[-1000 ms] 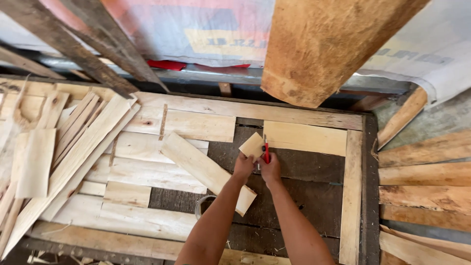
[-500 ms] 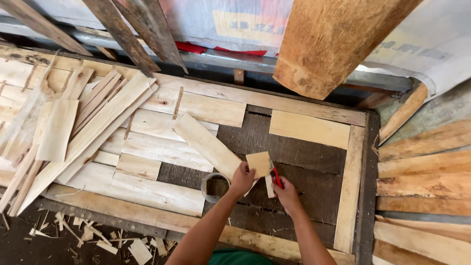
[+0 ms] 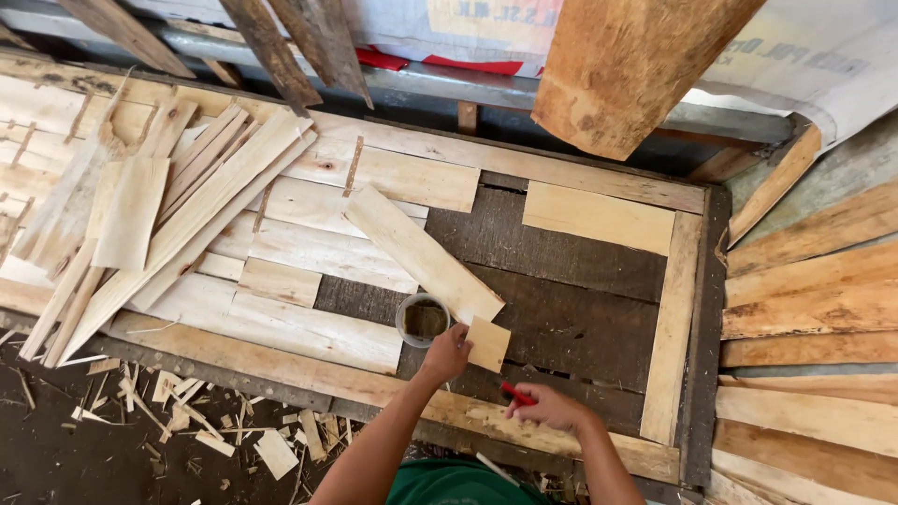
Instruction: Trimming and shaping thin wooden planks with a utility knife in a workshop.
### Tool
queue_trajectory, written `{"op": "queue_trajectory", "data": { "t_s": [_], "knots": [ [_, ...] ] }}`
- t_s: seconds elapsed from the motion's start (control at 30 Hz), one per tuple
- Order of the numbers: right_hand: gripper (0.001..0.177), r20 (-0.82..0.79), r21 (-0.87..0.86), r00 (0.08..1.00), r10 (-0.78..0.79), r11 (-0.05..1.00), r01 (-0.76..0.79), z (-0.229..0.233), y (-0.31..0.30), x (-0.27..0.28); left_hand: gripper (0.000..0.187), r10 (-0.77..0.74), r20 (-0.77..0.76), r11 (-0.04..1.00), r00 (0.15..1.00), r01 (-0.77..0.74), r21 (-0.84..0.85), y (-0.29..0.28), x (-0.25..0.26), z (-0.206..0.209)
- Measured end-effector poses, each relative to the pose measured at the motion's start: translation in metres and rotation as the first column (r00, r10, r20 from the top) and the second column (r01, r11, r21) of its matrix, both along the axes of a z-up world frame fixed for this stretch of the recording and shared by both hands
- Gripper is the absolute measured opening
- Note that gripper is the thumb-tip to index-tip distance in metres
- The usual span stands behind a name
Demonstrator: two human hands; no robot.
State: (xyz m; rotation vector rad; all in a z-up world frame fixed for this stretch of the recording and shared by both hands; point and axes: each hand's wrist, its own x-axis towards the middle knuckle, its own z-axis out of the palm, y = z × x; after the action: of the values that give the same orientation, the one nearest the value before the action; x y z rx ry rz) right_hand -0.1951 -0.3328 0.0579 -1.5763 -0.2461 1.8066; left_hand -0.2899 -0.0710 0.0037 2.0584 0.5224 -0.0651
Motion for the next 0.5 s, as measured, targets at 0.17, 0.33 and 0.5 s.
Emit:
{"op": "queue_trajectory", "data": {
  "t_s": [0.17, 0.33, 0.5],
  "knots": [
    [0.027, 0.153, 0.127, 0.946, -0.286, 0.955, 0.268, -0.021, 0.01, 0.015, 0.028, -0.003, -0.058, 0.995, 0.998, 0.008, 0.098, 0.001, -0.009, 0.06],
    [0.028, 0.533, 0.198, 0.716, -0.451, 0.889, 0.413, -0.014, 0.074, 0.032, 0.032, 0.03, -0.231, 0.994, 0.972, -0.006, 0.105, 0.031, -0.005, 0.137],
    [0.034, 0.836, 0.165, 0.382, -0.392, 0.846, 0.507, -0.046, 0.126, 0.042, 0.108, -0.117, -0.16, 0.898, 0.98, 0.173, 0.404, 0.078, -0.005, 0.108]
  ]
}}
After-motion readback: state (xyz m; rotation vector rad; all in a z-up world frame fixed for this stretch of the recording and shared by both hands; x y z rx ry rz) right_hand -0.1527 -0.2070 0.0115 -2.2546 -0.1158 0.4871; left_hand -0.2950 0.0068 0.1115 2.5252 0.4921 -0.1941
